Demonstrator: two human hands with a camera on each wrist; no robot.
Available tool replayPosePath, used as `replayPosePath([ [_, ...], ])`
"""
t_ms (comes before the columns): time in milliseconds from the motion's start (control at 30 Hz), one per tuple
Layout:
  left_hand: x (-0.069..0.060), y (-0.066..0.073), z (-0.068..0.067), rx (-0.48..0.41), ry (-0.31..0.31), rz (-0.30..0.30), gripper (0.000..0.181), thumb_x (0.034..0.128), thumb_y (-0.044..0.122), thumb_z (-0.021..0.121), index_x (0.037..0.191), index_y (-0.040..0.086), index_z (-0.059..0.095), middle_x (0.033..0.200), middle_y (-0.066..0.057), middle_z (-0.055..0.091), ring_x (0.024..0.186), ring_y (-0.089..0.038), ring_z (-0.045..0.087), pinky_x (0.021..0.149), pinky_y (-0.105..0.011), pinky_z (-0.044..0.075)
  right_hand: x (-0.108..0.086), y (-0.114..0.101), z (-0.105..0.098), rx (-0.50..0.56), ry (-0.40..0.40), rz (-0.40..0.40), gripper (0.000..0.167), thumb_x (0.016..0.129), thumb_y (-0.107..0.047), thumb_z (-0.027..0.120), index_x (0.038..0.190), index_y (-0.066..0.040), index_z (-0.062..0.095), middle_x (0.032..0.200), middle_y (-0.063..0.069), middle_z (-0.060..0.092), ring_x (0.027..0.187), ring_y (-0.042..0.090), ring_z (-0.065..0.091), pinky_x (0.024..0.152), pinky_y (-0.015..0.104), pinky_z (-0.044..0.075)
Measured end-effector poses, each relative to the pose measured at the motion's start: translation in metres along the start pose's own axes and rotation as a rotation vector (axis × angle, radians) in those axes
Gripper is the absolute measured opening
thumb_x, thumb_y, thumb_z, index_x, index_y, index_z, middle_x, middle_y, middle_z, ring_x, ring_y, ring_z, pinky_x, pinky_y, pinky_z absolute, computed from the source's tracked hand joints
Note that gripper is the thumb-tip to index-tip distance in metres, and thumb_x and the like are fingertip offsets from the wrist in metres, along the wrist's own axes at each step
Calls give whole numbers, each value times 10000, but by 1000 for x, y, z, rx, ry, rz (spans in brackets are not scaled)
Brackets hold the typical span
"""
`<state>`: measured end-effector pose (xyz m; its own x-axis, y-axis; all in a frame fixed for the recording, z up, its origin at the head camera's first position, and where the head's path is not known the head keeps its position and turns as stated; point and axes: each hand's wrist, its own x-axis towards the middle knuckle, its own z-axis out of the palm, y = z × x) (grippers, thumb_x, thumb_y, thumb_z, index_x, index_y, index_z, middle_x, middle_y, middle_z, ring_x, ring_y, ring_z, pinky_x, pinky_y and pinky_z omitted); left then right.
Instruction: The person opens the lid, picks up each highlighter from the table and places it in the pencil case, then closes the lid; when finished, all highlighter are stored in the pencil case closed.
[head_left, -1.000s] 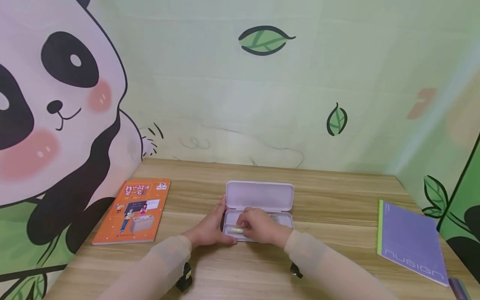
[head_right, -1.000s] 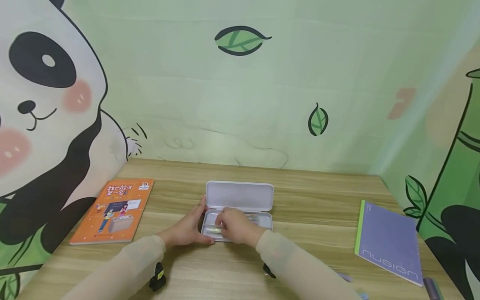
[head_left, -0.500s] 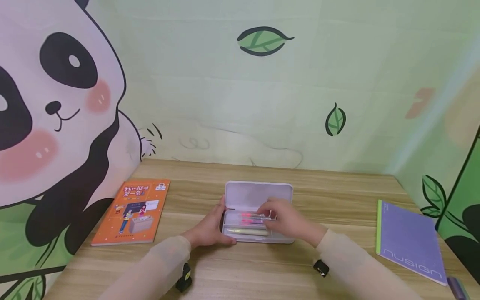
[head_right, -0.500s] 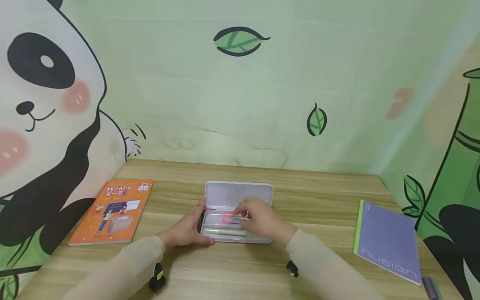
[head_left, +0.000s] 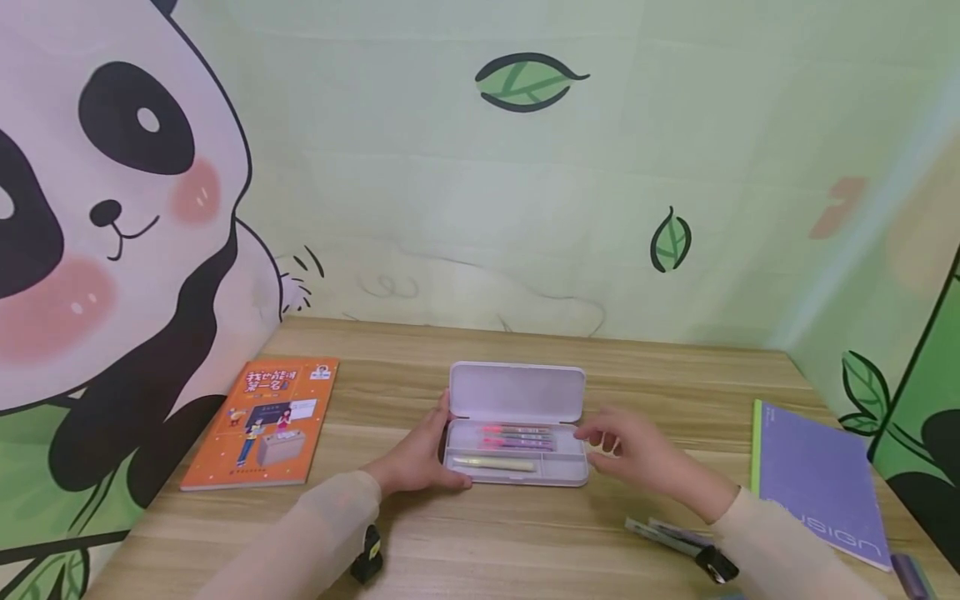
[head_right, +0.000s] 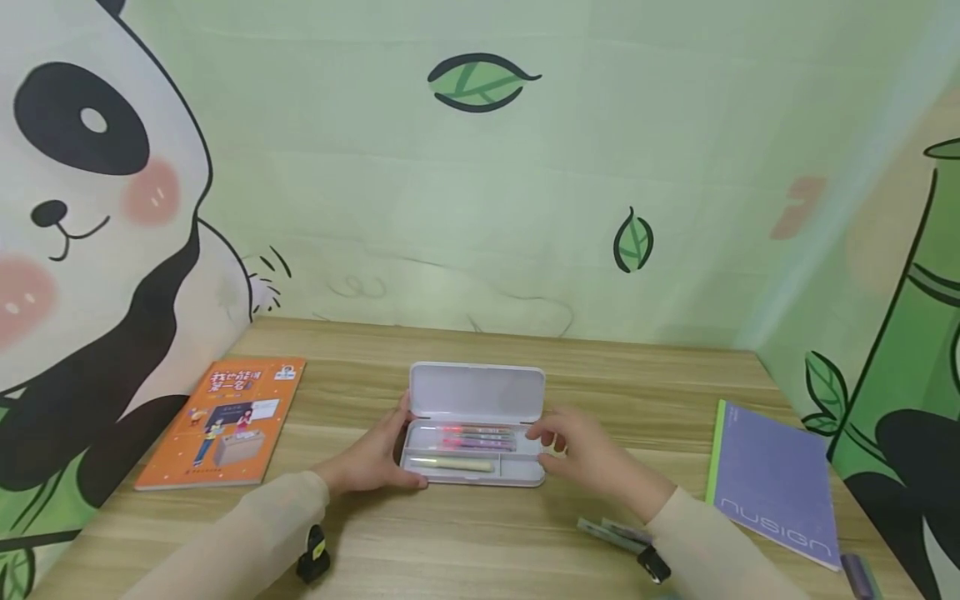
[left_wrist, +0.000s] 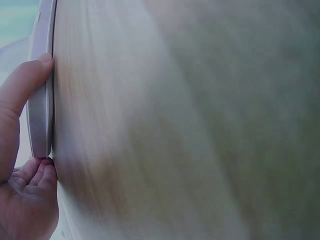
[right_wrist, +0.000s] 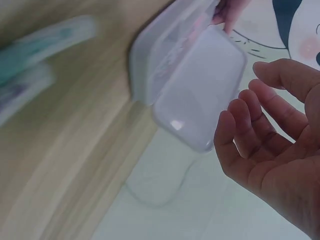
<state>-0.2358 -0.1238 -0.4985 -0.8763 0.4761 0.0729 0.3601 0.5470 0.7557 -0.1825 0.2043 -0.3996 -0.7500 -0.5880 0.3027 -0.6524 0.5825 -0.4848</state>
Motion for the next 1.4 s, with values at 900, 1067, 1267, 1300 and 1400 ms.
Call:
replayPosePath([
  [900, 1, -2, 1, 39, -4, -9, 1381, 622, 320, 916, 1540, 32, -75, 1375, -146, 419, 1284, -258, 392, 1168, -446, 232, -109, 55, -1, -85, -153, 179, 164, 777, -76, 771, 925, -104, 706, 789, -101, 599, 698, -33, 483, 574, 208, 434],
  [1067, 1, -2, 2, 40, -11, -27, 1386, 627, 341, 912, 1543, 53, -87, 1404, -138, 399, 1301, -250, 379, 1173, -434, 224, -115, 60, 2, -81, -131, 203, 143, 778, -44, 751, 891, -120, 706, 764, -118, 574, 673, -52, 464, 555, 198, 426],
  [1267, 1, -3, 2, 24, -5, -23, 1385, 621, 328, 917, 1542, 40, -77, 1481, -170, 334, 1357, -263, 335, 1178, -446, 210, -118, 61, 4, -62, -128, 236, 128, 788, -43, 738, 871, -129, 693, 759, -117, 557, 656, -52, 457, 540, 196, 419],
  [1300, 1, -4, 2, 26, -4, -23, 1386, 620, 329, 918, 1542, 38, -76, 1487, -172, 330, 1364, -262, 329, 1179, -443, 209, -118, 61, 4, -57, -133, 246, 125, 792, -46, 736, 871, -131, 691, 763, -115, 562, 658, -52, 458, 541, 198, 421],
  [1400, 1, -4, 3, 33, 0, -27, 1387, 615, 337, 919, 1543, 38, -67, 1516, -179, 303, 1396, -264, 298, 1182, -438, 202, -117, 61, 3, -50, -141, 260, 120, 799, -53, 731, 872, -136, 686, 772, -113, 572, 661, -54, 463, 545, 198, 425],
])
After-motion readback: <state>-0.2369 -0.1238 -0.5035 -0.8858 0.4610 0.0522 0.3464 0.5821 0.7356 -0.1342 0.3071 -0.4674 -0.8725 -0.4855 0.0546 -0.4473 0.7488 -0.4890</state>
